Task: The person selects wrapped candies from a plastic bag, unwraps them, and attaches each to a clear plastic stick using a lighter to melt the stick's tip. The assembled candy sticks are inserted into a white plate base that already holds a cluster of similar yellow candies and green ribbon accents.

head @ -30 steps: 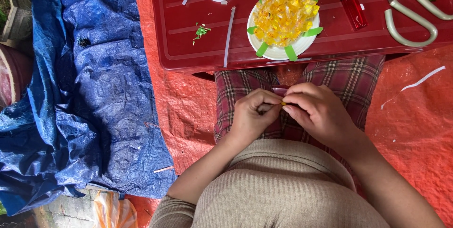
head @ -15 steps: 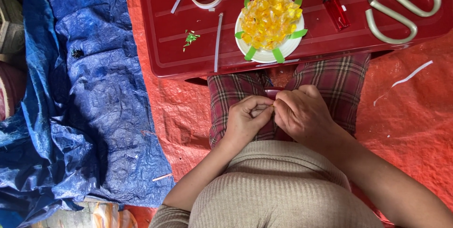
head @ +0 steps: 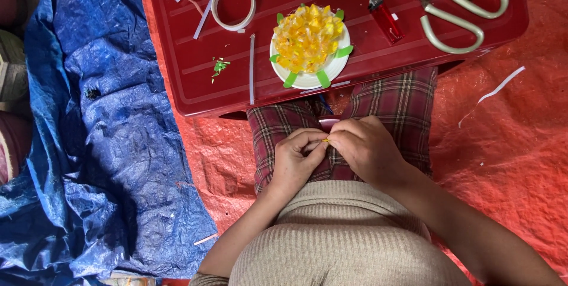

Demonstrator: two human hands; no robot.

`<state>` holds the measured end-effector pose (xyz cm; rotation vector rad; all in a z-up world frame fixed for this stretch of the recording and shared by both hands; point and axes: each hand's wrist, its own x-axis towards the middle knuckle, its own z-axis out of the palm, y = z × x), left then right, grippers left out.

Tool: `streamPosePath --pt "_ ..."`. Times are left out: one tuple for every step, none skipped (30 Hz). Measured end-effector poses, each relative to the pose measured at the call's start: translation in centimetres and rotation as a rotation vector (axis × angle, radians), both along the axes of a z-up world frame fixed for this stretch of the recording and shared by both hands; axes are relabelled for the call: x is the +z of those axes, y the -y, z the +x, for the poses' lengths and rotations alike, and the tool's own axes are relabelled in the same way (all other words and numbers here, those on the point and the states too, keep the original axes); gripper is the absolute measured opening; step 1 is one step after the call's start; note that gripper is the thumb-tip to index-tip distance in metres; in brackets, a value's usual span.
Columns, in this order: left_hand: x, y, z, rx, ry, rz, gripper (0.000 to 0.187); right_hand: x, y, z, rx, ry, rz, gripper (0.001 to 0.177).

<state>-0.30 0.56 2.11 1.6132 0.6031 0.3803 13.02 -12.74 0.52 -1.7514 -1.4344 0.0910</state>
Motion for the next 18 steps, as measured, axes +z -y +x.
streamPosePath --pt "0.1 0.0 0.2 -0.006 0.0 0.002 0.016 0.3 0.1 0.1 -0.006 0.0 0.002 0.011" --pt "0.1 0.0 0.4 0.0 0.005 0.026 0.015 0.5 0.1 0.2 -0.006 0.021 -0.01 0.01" --pt "0.2 0.0 0.6 0.006 0.01 0.049 0.014 0.8 0.2 0.3 -0.006 0.042 -0.023 0.01" --pt "0.2 0.0 0.8 0.001 0.01 0.052 0.014 0.9 0.3 0.4 -0.011 0.041 -0.02 0.01" --pt "0.2 0.0 1.1 -0.004 0.006 0.09 0.013 1.2 0.4 0.5 -0.025 0.108 -0.026 0.008" --pt "0.2 0.0 1.3 -0.01 0.002 0.128 0.013 1.4 0.5 0.6 -0.038 0.176 -0.031 0.007" --pt "0.3 0.2 1.7 -0.009 0.001 0.131 0.013 1.2 0.4 0.7 -0.037 0.175 -0.028 0.007" --pt "0.4 0.4 2.0 -0.009 0.007 0.133 0.013 1.1 0.3 0.8 -0.062 0.239 -0.003 0.007" --pt "0.5 0.6 2.3 -0.009 0.011 0.133 0.013 0.9 0.3 0.8 -0.086 0.301 0.02 0.009" --pt "0.3 0.4 2.6 -0.009 0.009 0.135 0.013 0.7 0.1 1.3 -0.086 0.298 0.021 0.009" --pt "0.2 0.4 2.7 -0.001 0.008 0.087 0.013 0.5 0.1 1.7 -0.091 0.2 0.016 0.009" --pt "0.0 0.4 2.8 0.008 0.009 0.038 0.014 0.3 0.0 2.1 -0.095 0.101 0.01 0.009" --pt "0.1 0.3 2.9 0.014 0.003 0.039 0.014 0.6 0.0 2.3 -0.089 0.096 0.01 0.009" --pt "0.2 0.3 3.0 0.027 0.017 -0.026 0.014 0.9 0.0 2.5 -0.09 -0.068 0.047 0.008" --pt "0.3 0.1 3.1 0.042 0.033 -0.09 0.014 1.2 -0.2 2.8 -0.09 -0.232 0.084 0.007" --pt "0.0 0.2 3.1 0.05 0.029 -0.088 0.014 1.5 -0.2 2.9 -0.082 -0.236 0.085 0.007" --pt "-0.4 0.2 3.1 0.061 0.035 -0.189 0.015 1.8 -0.3 3.0 -0.061 -0.431 0.102 0.007" --pt "-0.8 0.3 3.0 0.072 0.041 -0.289 0.016 2.1 -0.4 3.1 -0.038 -0.626 0.117 0.008"
